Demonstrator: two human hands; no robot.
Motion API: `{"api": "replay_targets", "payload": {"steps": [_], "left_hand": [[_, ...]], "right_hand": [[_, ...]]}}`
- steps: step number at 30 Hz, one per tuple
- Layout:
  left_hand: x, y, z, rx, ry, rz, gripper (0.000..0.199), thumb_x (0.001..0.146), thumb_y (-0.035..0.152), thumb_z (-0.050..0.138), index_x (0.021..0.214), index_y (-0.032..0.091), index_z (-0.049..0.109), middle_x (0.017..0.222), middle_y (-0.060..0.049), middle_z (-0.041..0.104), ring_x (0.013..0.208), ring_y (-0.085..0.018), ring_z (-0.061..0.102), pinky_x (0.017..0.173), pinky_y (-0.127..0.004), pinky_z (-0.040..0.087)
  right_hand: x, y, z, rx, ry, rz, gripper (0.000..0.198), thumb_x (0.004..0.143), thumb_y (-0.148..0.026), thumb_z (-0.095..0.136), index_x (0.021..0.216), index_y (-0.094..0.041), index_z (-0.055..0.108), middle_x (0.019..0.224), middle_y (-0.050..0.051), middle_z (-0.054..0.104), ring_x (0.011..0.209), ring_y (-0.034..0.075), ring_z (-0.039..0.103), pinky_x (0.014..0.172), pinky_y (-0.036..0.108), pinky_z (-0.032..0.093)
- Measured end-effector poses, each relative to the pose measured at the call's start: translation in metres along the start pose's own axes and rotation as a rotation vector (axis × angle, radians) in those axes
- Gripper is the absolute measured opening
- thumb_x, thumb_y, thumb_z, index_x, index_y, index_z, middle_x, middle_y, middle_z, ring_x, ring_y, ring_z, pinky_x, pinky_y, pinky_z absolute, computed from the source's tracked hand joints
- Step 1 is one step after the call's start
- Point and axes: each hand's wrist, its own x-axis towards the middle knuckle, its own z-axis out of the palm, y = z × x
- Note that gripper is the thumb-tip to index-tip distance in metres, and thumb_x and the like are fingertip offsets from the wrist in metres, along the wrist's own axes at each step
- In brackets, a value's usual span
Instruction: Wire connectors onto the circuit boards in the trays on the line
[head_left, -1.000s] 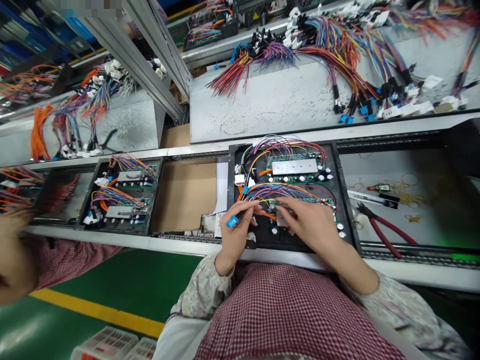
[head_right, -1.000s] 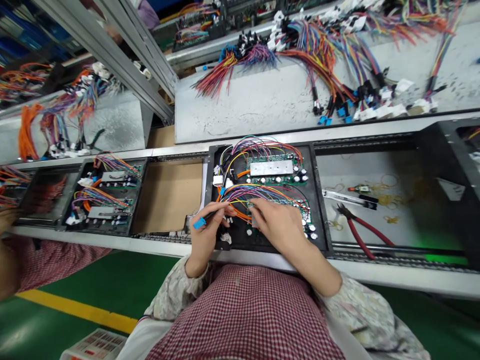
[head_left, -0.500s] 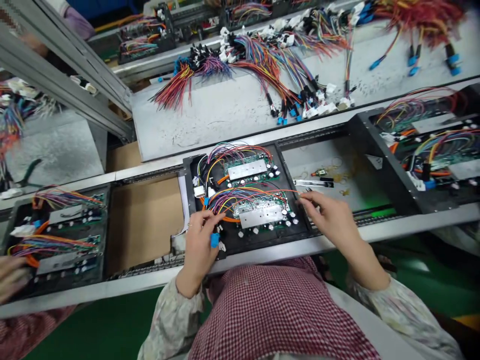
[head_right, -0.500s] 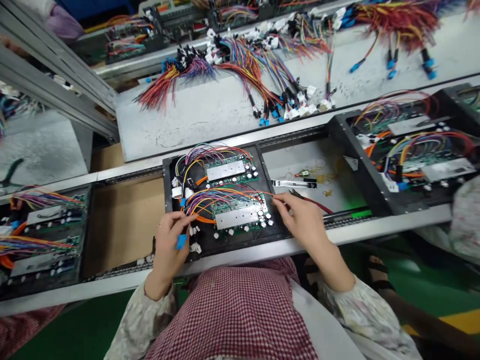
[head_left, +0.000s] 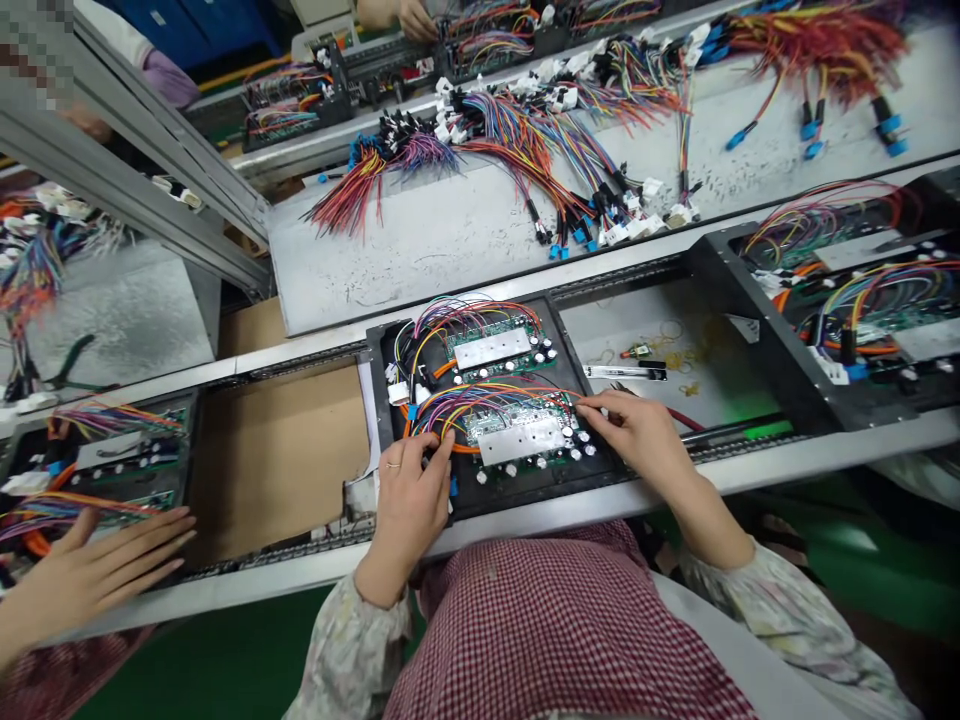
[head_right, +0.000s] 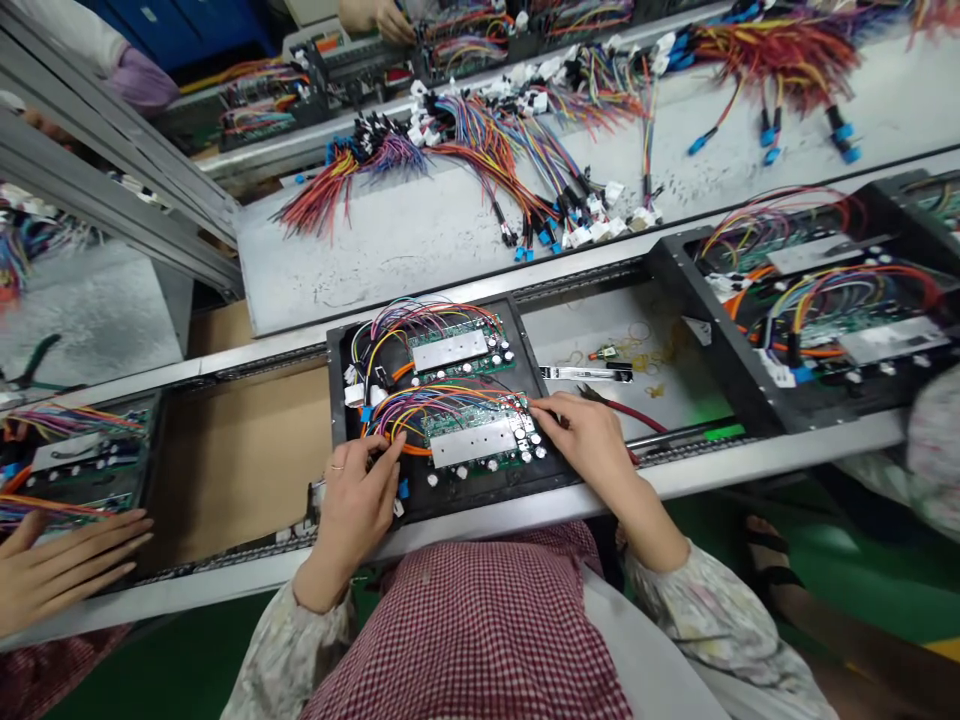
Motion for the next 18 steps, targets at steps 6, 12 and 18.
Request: {"api": "replay_targets", "payload": {"steps": [6,12,18], "left_hand": [[0.0,-0.003,-0.001,0.003,0.035,0.027,0.028,0.093,0.017,0.055,0.117,0.021,0.07,0.106,-0.013,0.059,0.095,-0.027,0.054,0.082,-0.041,0.046],[-0.004,-0.006,-0.006,-0.02,0.214,0.08,0.027,0.086,0.015,0.065,0.111,0.023,0.072,0.116,-0.016,0.053,0.105,-0.032,0.054,0.089,-0.047,0.045],[-0.006,0.035,-0.019,-0.164,0.316,0.105,0.038,0.085,0.019,0.065,0.123,0.026,0.065,0.137,-0.015,0.047,0.132,-0.035,0.042,0.107,-0.052,0.038]], "right_hand": [[0.005,0.007,-0.01,-0.08,0.093,0.075,0.042,0.095,-0.049,0.051,0.117,-0.018,0.068,0.097,0.009,0.072,0.068,0.019,0.063,0.066,0.032,0.048],[0.006,0.002,-0.006,-0.174,0.046,0.092,0.048,0.1,-0.049,0.036,0.087,-0.021,0.073,0.086,0.008,0.075,0.078,0.022,0.069,0.067,0.031,0.049],[-0.001,-0.026,0.029,-0.082,-0.031,-0.033,0.051,0.101,-0.049,0.032,0.091,-0.02,0.074,0.09,0.01,0.076,0.081,0.024,0.071,0.071,0.035,0.053]]}}
